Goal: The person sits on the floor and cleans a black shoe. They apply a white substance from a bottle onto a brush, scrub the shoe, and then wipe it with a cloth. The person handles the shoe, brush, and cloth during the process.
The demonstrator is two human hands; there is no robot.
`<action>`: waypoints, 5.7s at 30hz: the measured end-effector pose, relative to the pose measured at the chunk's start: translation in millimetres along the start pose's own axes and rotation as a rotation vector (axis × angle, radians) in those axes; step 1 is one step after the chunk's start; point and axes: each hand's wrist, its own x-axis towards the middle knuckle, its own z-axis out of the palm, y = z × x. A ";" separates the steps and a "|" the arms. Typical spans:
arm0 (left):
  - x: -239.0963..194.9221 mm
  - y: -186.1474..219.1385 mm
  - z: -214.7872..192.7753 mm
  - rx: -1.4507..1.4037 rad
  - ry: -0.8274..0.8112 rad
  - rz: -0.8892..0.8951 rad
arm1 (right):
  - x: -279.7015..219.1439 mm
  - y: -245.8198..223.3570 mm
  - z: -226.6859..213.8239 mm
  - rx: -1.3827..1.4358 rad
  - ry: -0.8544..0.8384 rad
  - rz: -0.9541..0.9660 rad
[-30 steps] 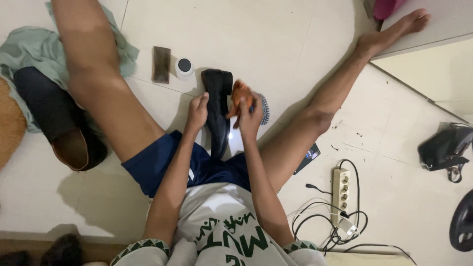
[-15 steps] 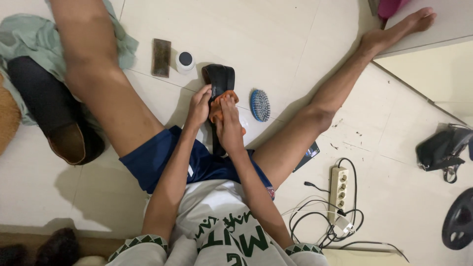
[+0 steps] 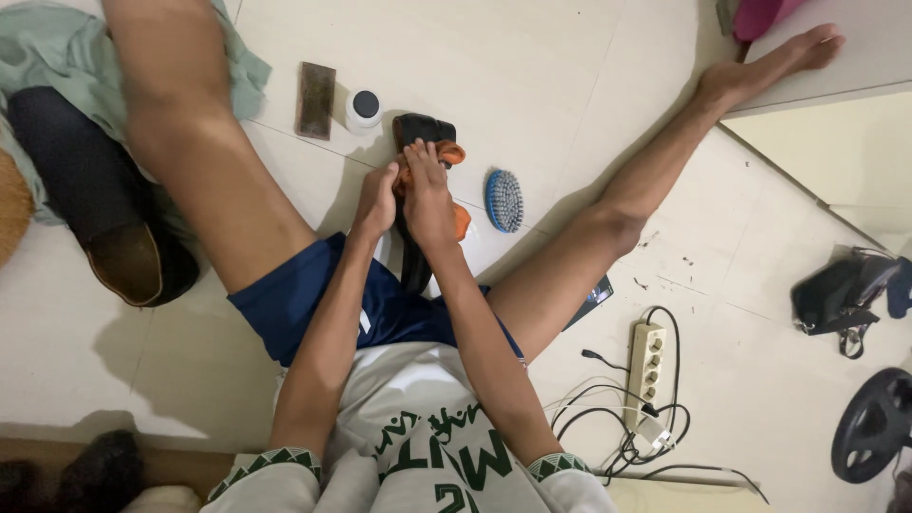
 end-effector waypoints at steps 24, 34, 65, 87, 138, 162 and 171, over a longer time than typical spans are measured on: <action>7.5 -40.4 -2.6 -0.014 0.029 0.024 | 61.6 7.8 18.4 0.134 0.269 0.090; 10.8 -54.5 -4.1 0.028 0.036 0.028 | 105.5 53.6 56.4 -0.074 0.162 0.218; -30.6 181.2 67.1 -0.180 -0.046 -0.399 | -84.7 -20.3 -95.2 0.651 0.466 0.416; -115.4 204.1 68.9 -0.037 -0.257 -0.255 | -51.3 -57.5 -140.1 0.250 0.463 0.213; -134.6 153.3 62.6 -0.225 -0.505 0.212 | -113.3 -112.9 -210.4 0.269 0.395 -0.057; -95.4 154.4 10.7 -0.157 -0.495 0.250 | -317.1 137.4 -218.0 -0.276 -0.911 0.993; -112.5 135.1 -17.6 0.004 -0.391 0.112 | -135.2 20.8 -223.8 -0.167 0.171 0.777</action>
